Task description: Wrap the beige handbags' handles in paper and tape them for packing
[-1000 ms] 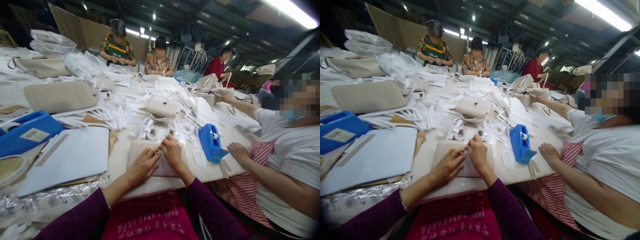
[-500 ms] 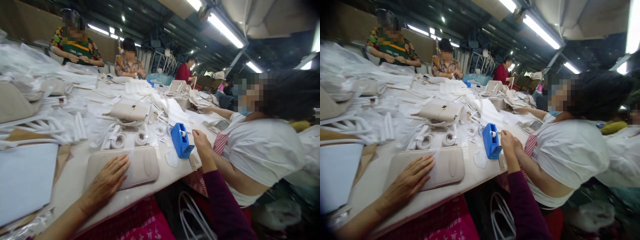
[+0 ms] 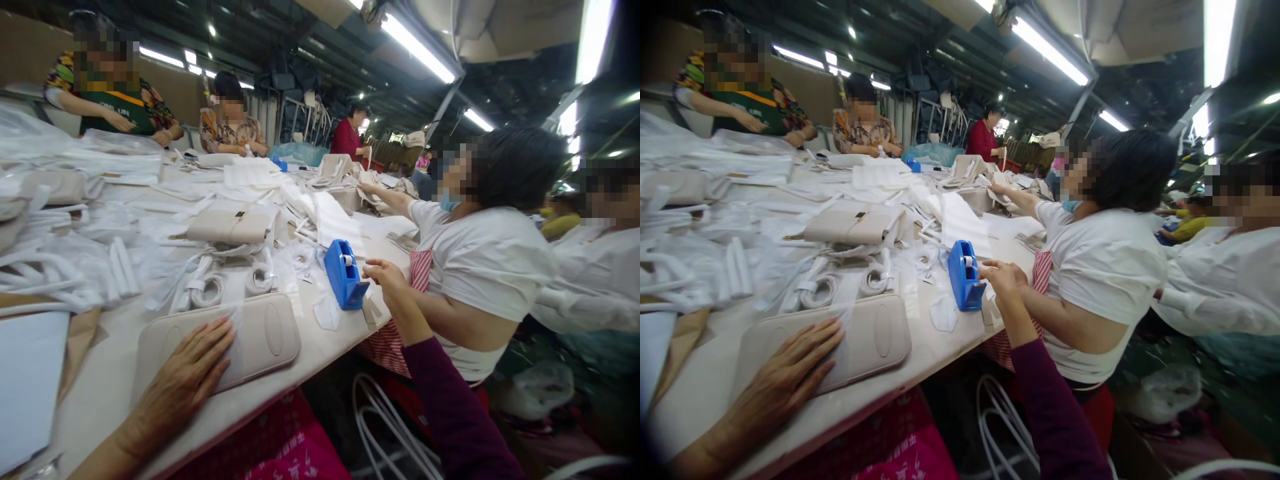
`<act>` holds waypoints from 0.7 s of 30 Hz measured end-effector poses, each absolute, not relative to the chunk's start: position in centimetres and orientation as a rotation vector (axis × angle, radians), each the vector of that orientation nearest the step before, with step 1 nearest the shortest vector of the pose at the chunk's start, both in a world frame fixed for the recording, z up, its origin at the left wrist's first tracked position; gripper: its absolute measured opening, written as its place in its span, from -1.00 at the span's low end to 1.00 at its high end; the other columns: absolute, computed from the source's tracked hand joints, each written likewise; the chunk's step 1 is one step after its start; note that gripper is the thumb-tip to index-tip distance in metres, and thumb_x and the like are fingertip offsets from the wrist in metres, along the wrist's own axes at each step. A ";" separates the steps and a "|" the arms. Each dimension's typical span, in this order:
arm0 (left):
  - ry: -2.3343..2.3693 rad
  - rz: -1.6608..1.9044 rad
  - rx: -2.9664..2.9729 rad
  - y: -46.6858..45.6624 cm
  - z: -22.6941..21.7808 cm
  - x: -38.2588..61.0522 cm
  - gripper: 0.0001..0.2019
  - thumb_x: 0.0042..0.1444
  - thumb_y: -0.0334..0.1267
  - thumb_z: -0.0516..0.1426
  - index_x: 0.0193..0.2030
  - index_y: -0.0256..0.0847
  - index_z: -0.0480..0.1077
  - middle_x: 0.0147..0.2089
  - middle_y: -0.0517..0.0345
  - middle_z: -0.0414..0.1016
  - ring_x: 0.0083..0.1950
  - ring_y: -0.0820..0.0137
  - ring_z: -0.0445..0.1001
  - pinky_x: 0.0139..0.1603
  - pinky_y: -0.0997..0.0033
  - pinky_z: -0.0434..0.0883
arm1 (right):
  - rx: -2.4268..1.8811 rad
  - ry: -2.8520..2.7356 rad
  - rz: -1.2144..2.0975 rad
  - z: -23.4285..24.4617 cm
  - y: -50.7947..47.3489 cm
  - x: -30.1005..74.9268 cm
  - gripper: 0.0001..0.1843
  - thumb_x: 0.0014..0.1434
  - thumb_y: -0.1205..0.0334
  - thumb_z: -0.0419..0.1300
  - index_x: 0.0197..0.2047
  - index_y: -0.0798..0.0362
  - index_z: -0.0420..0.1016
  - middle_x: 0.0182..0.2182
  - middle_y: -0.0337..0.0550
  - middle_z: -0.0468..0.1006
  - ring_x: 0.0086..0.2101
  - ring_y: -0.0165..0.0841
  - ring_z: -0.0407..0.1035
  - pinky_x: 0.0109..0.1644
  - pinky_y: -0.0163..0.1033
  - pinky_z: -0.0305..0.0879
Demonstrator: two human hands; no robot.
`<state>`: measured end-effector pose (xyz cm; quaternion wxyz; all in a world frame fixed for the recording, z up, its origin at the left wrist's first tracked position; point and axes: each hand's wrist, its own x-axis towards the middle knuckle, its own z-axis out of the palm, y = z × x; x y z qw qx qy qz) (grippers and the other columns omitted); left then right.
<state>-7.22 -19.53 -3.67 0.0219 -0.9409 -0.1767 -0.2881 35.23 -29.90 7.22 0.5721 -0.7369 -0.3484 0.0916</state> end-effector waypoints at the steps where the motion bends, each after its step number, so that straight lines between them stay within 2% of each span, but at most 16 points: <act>1: -0.542 -0.891 -2.912 -19.5 -3.7 -7.2 -0.40 0.23 -0.24 0.03 0.40 -0.09 0.01 0.36 0.04 0.18 0.38 0.18 0.14 0.38 0.05 0.14 | -1.702 -0.797 0.249 7.2 -30.6 34.8 -0.57 -0.15 0.04 0.29 -0.25 0.18 0.49 -0.61 -0.15 0.50 -0.57 -0.40 0.29 -0.46 -0.29 0.15; 6: -0.519 -0.890 -2.913 -19.4 -3.8 -7.2 -0.44 0.22 -0.20 0.06 0.35 -0.20 0.11 0.35 -0.01 0.20 0.38 0.16 0.14 0.41 0.10 0.07 | -1.661 -0.649 0.413 4.4 -33.9 32.5 -0.51 -0.20 -0.03 0.31 -0.25 0.14 0.46 -0.59 -0.26 0.44 -0.58 -0.45 0.24 -0.47 -0.33 0.11; 9: -0.524 -0.919 -2.926 -19.4 -3.8 -7.2 -0.47 0.22 -0.20 0.07 0.33 -0.19 0.15 0.35 -0.01 0.21 0.38 0.18 0.15 0.41 0.12 0.06 | -1.774 -0.655 0.401 1.9 -34.7 32.2 -0.58 -0.15 -0.07 0.24 -0.38 0.14 0.48 -0.63 -0.27 0.38 -0.60 -0.44 0.19 -0.47 -0.31 0.07; 12: -0.538 -0.941 -2.932 -19.4 -3.8 -7.2 -0.48 0.22 -0.19 0.07 0.32 -0.17 0.18 0.34 0.00 0.23 0.37 0.18 0.16 0.40 0.11 0.08 | -1.898 -0.690 0.351 1.3 -35.6 32.3 -0.73 -0.12 0.04 0.22 -0.58 0.10 0.42 -0.68 -0.25 0.33 -0.59 -0.42 0.16 -0.43 -0.28 0.05; 14: -0.553 -0.942 -2.936 -19.7 -3.6 -7.3 -0.49 0.23 -0.21 0.07 0.32 -0.18 0.18 0.33 0.00 0.24 0.37 0.18 0.16 0.40 0.11 0.09 | -2.028 -0.810 0.259 2.5 -36.2 31.5 -0.80 -0.08 0.18 0.21 -0.63 0.07 0.41 -0.66 -0.21 0.36 -0.53 -0.36 0.20 -0.36 -0.24 0.05; 16: -0.569 -0.927 -2.947 -20.1 -3.3 -7.4 -0.50 0.24 -0.26 0.05 0.32 -0.19 0.17 0.32 -0.02 0.25 0.37 0.21 0.15 0.39 0.11 0.10 | -2.208 -1.189 0.058 4.9 -36.2 29.5 -0.83 0.01 0.29 0.17 -0.58 0.07 0.47 -0.58 -0.13 0.45 -0.42 -0.29 0.26 -0.27 -0.20 0.04; 18: -0.591 -0.903 -2.965 -20.7 -2.8 -7.5 -0.53 0.25 -0.31 0.03 0.31 -0.22 0.19 0.31 -0.04 0.26 0.38 0.23 0.13 0.39 0.10 0.11 | -2.253 -1.798 -0.179 7.8 -34.8 26.5 -0.79 0.12 0.36 0.13 -0.50 0.06 0.52 -0.49 -0.09 0.51 -0.31 -0.25 0.28 -0.18 -0.16 0.01; 21: -0.636 -0.861 -3.005 -21.3 -2.1 -7.5 -0.58 0.27 -0.34 0.00 0.27 -0.27 0.23 0.30 -0.09 0.27 0.40 0.22 0.09 0.39 0.05 0.11 | -1.889 -2.548 -0.150 11.3 -30.0 21.0 -0.78 0.16 0.38 0.16 -0.48 0.04 0.53 -0.48 -0.14 0.53 -0.27 -0.28 0.27 -0.16 -0.16 -0.05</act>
